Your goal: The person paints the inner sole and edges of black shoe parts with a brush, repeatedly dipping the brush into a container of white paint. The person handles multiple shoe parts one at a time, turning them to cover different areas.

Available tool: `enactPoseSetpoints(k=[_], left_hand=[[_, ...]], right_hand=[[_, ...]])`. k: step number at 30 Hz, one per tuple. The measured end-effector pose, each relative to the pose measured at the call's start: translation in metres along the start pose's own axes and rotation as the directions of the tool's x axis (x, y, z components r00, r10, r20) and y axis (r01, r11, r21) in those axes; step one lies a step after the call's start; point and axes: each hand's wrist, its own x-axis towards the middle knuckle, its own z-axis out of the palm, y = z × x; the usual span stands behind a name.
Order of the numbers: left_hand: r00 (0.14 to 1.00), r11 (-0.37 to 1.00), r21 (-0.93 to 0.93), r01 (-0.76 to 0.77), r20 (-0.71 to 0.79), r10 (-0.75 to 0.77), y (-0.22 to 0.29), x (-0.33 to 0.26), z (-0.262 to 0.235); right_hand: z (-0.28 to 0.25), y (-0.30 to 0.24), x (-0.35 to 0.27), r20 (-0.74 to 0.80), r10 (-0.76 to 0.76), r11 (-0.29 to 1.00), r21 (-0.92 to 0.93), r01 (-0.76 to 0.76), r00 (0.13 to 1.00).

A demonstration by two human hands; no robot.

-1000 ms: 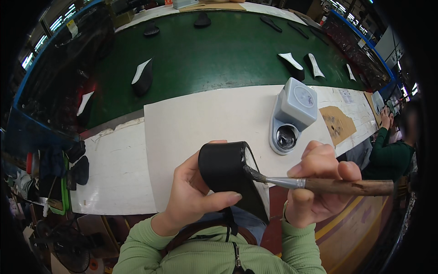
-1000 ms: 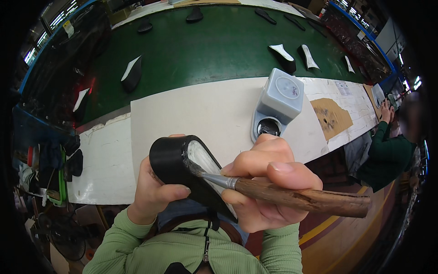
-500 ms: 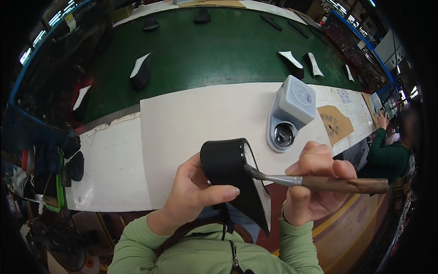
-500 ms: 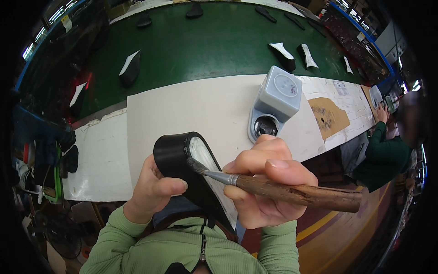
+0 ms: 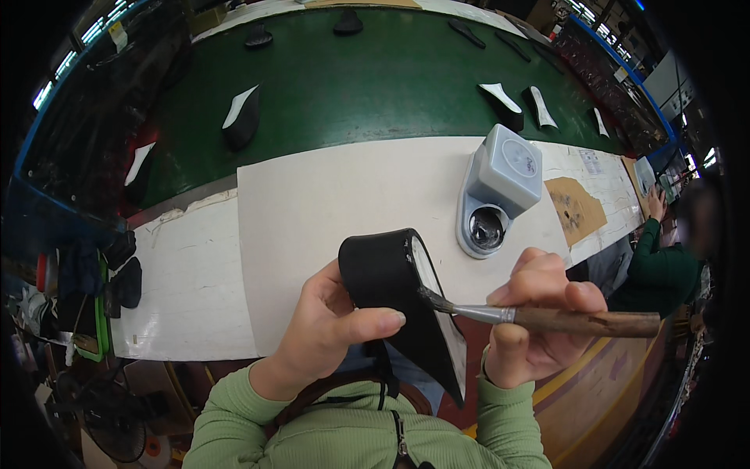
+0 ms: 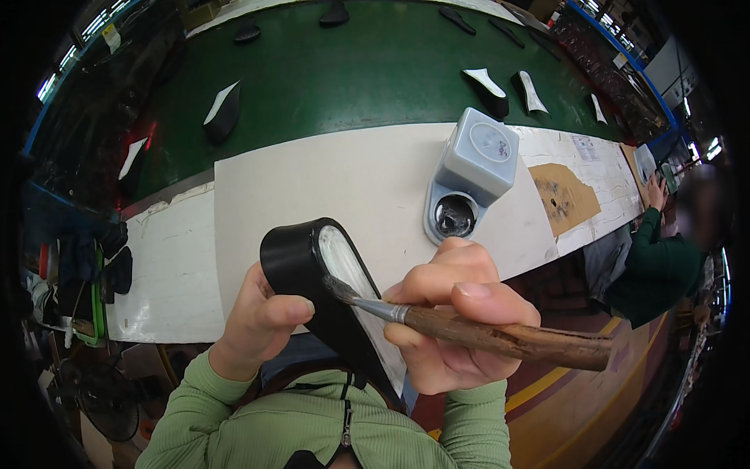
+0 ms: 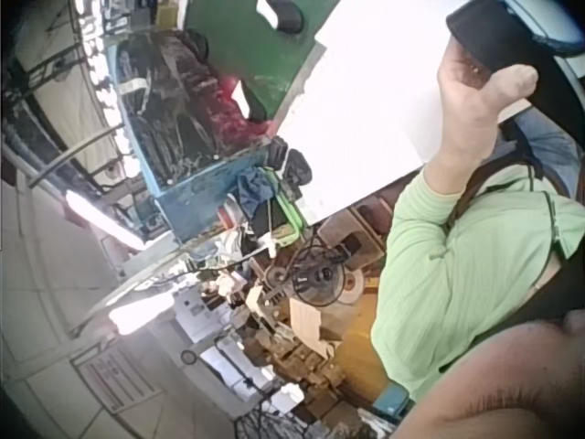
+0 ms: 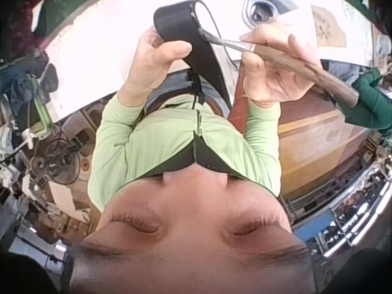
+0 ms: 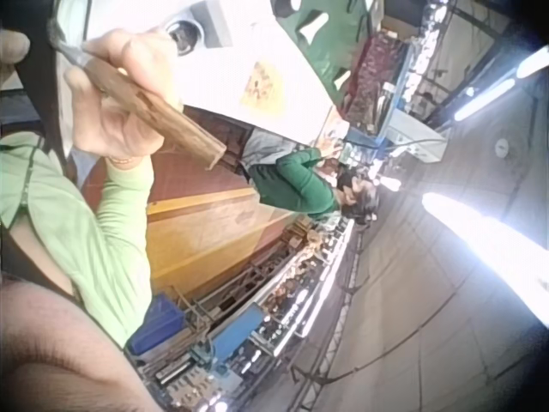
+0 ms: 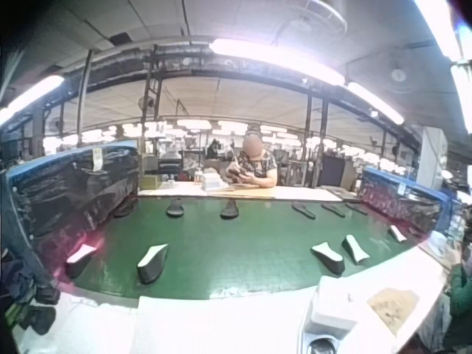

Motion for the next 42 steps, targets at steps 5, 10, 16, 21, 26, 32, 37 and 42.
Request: enactPoseSetpoints(k=[5,10,16,21,26,32,37,42], left_hand=[[1.000,1.000,-0.030,0.009,0.001,-0.009,0.000,0.001,-0.001],[1.000,0.998,-0.065,0.013,0.005,-0.013,0.000,0.001,-0.002],[1.000,0.999,-0.052,0.008,-0.013,-0.009,0.001,0.001,-0.003],[0.999,0.997,-0.069,0.026,-0.033,-0.028,0.002,0.000,-0.004],[0.999,1.000,-0.024,-0.010,-0.045,0.009,0.004,0.000,-0.007],[0.989,0.983,0.113,-0.143,-0.021,0.146,-0.001,0.001,-0.002],[0.988,0.982,0.123,-0.145,-0.036,0.150,0.001,0.000,-0.001],[0.988,0.983,0.119,-0.142,-0.037,0.148,0.001,0.001,-0.002]], right_hand=[[-0.001,-0.001,-0.002,0.004,0.024,1.000,-0.005,-0.024,1.000],[0.000,-0.001,-0.005,-0.004,0.029,0.999,0.018,-0.029,1.000],[0.001,-0.004,-0.008,-0.004,0.041,0.999,-0.005,-0.041,0.999],[-0.002,-0.007,-0.012,0.002,0.065,0.998,0.016,-0.065,0.998],[0.000,-0.010,-0.013,-0.149,0.215,0.968,0.159,-0.192,0.965],[0.010,0.007,-0.009,-0.303,0.120,0.991,0.099,-0.094,0.945],[0.008,0.010,-0.008,-0.156,0.045,0.997,0.074,-0.034,0.987],[0.009,0.010,-0.009,-0.156,0.050,0.995,0.091,-0.036,0.987]])
